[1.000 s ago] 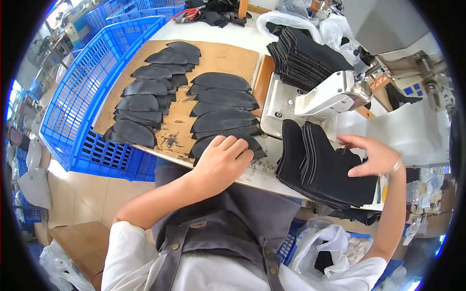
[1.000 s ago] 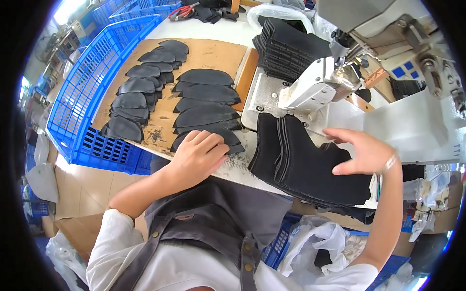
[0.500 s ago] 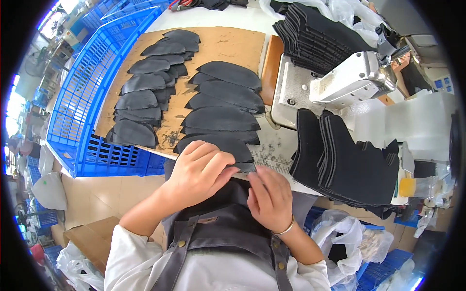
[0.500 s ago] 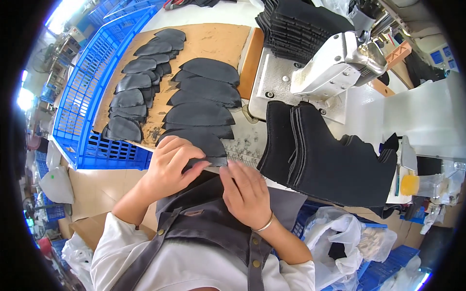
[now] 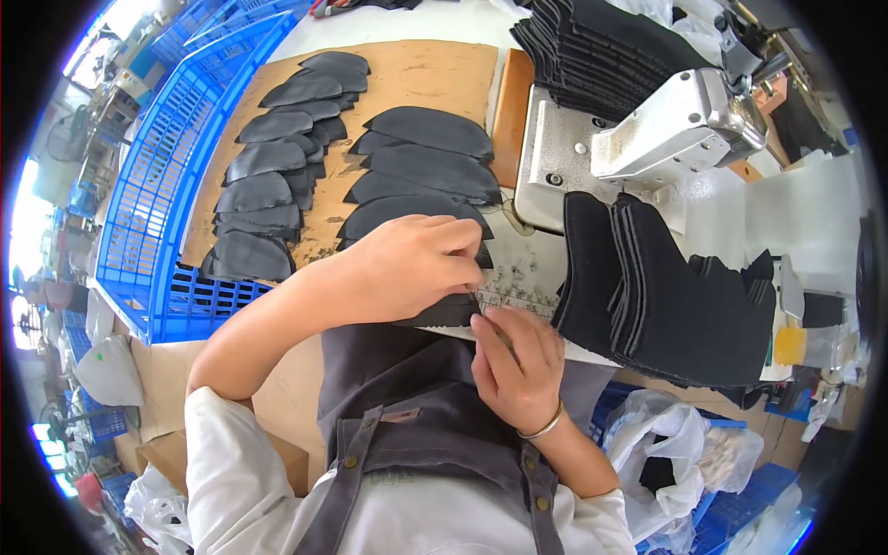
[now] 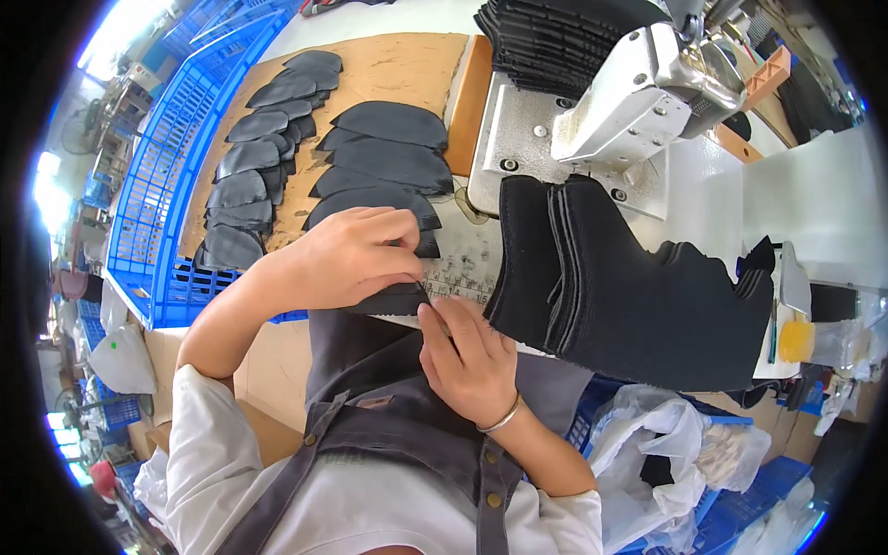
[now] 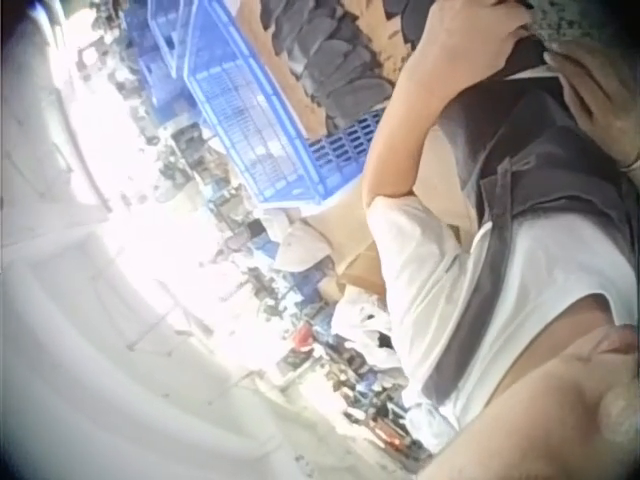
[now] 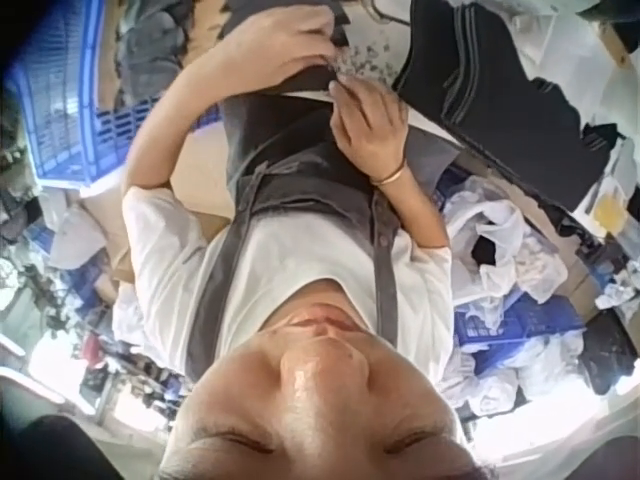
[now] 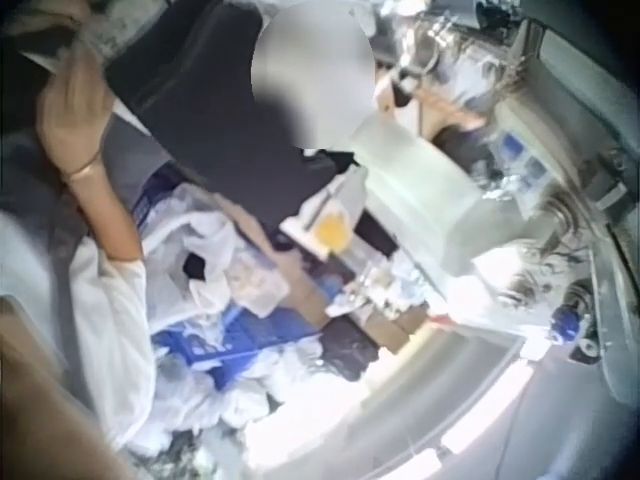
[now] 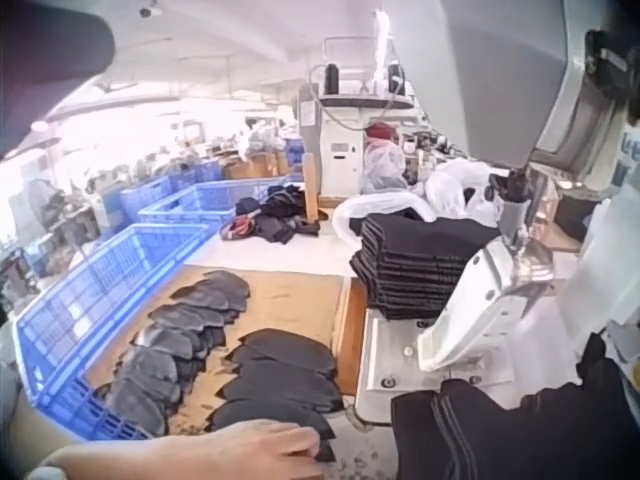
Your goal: Organizing and preparing black shoe upper components at a manufacturing workstation.
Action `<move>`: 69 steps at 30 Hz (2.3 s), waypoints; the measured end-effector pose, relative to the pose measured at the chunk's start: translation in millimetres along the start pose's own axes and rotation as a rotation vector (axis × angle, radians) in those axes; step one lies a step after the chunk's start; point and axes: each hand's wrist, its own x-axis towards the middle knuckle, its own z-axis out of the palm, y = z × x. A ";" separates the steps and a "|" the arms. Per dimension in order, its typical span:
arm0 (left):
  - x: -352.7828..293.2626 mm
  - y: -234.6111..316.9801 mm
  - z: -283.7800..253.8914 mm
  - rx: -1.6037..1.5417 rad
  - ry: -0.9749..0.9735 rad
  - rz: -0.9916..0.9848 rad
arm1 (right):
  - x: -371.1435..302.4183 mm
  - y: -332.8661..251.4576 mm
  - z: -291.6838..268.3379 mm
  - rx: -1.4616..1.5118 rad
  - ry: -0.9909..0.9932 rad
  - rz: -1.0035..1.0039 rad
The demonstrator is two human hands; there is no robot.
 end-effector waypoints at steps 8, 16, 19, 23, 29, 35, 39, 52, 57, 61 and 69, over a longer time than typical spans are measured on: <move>-55.7 -18.7 -32.3 -0.567 0.380 -0.379 | 5.5 -3.6 -5.0 -0.029 -0.066 0.024; -110.0 -48.1 -54.0 -0.837 0.730 -0.380 | 21.4 -2.2 -4.0 0.047 -0.043 -0.019; -118.4 -46.6 -61.0 -0.938 0.872 -0.336 | 20.4 -4.7 -3.0 0.009 -0.041 -0.021; -116.4 -38.1 -68.2 -0.872 1.018 -0.380 | 18.0 -3.6 0.4 0.092 -0.012 0.051; -95.1 -4.6 -68.7 -0.774 0.566 -0.488 | 33.2 -16.7 0.5 0.144 0.061 0.029; -92.0 13.3 -63.8 -0.471 0.628 -0.581 | 67.8 -31.8 26.0 0.031 -0.197 -0.030; -125.5 15.1 -82.2 0.004 0.894 -0.737 | 78.1 -29.4 31.2 0.020 -0.237 0.039; -48.0 66.8 -72.8 -0.927 0.411 0.127 | 72.1 -38.2 -41.4 1.436 -0.468 0.205; 26.9 90.1 -71.3 -0.801 0.243 -0.241 | 47.7 4.5 -136.5 0.899 -0.251 0.285; 95.0 84.6 -48.0 -0.668 -0.090 -0.109 | 51.3 36.1 -203.3 0.514 -0.252 0.577; 170.4 105.9 -7.1 -0.631 -0.290 -0.204 | 51.1 100.1 -254.5 0.652 -0.421 0.951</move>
